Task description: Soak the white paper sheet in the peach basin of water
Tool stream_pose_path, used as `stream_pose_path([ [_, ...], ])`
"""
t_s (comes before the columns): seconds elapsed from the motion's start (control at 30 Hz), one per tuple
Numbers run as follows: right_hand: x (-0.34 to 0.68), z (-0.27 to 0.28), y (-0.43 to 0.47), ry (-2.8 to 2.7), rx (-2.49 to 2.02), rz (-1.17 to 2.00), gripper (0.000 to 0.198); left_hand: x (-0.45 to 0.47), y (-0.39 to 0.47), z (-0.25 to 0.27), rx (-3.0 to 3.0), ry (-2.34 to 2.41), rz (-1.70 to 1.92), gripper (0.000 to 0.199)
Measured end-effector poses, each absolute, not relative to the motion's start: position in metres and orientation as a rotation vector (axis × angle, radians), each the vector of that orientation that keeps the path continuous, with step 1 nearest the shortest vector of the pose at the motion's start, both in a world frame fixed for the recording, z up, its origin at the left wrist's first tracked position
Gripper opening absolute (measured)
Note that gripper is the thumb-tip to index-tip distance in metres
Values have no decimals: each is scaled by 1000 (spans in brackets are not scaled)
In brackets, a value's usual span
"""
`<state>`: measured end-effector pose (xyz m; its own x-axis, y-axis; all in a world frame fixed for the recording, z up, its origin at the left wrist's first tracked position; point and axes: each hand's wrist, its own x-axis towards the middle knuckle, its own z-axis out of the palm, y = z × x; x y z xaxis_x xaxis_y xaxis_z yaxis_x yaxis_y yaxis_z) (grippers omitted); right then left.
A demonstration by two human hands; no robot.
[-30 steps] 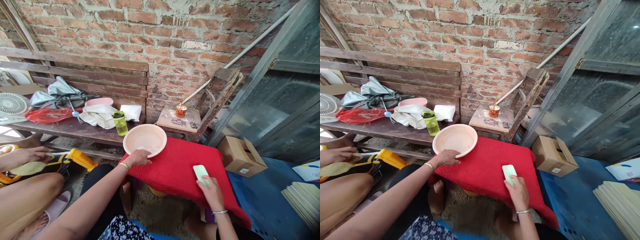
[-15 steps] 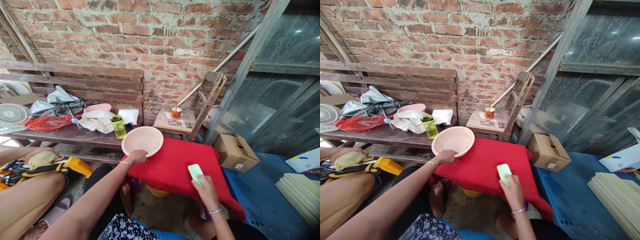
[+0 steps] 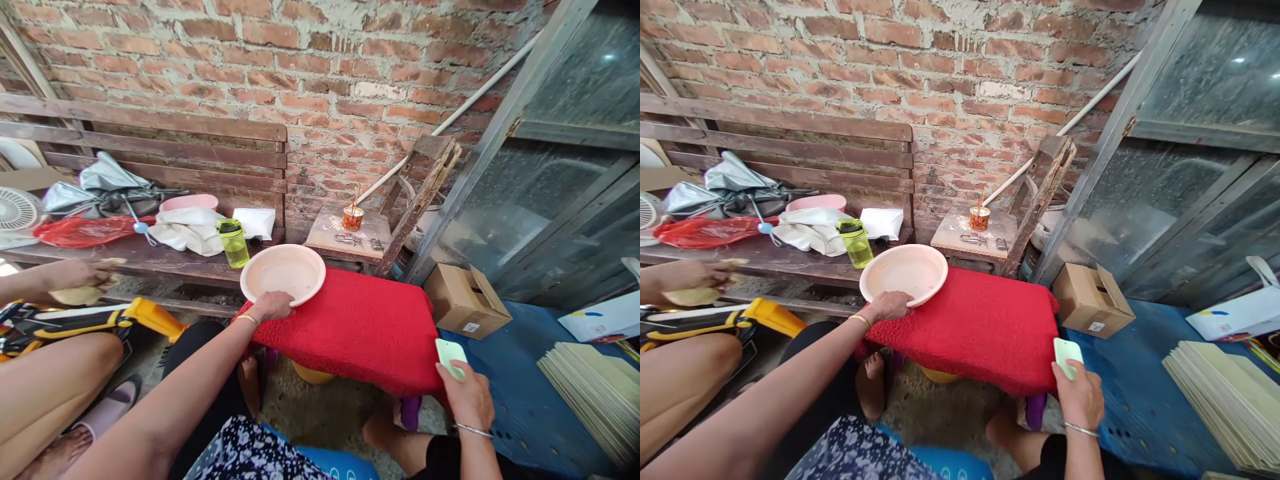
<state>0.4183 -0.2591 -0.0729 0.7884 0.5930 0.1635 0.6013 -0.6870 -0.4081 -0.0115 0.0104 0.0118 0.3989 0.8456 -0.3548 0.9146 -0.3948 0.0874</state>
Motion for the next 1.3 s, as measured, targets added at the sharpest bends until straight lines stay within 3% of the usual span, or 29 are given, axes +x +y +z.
stream_pose_path([
  [0.33,271,-74,-172,-1705,-1871,273,27,-8,5,22,2403,1547,-390,37],
  [0.6,398,-81,-209,-1093,-2349,70,54,-8,2,23,2413,1528,-363,36],
  [0.73,398,-71,-201,-1023,-2384,4,61,-8,3,21,2401,1523,-337,37],
  [0.83,336,-68,-170,-1294,-2230,72,56,-8,3,20,2398,1524,-328,35],
  [1.03,214,-68,-128,-1852,-1919,127,24,-10,2,20,2426,1526,-339,37],
  [1.2,256,-69,-134,-1702,-2096,122,29,-10,3,19,2448,1512,-343,38],
  [1.3,327,-71,-157,-1423,-2290,104,44,-10,4,17,2443,1516,-337,39],
])
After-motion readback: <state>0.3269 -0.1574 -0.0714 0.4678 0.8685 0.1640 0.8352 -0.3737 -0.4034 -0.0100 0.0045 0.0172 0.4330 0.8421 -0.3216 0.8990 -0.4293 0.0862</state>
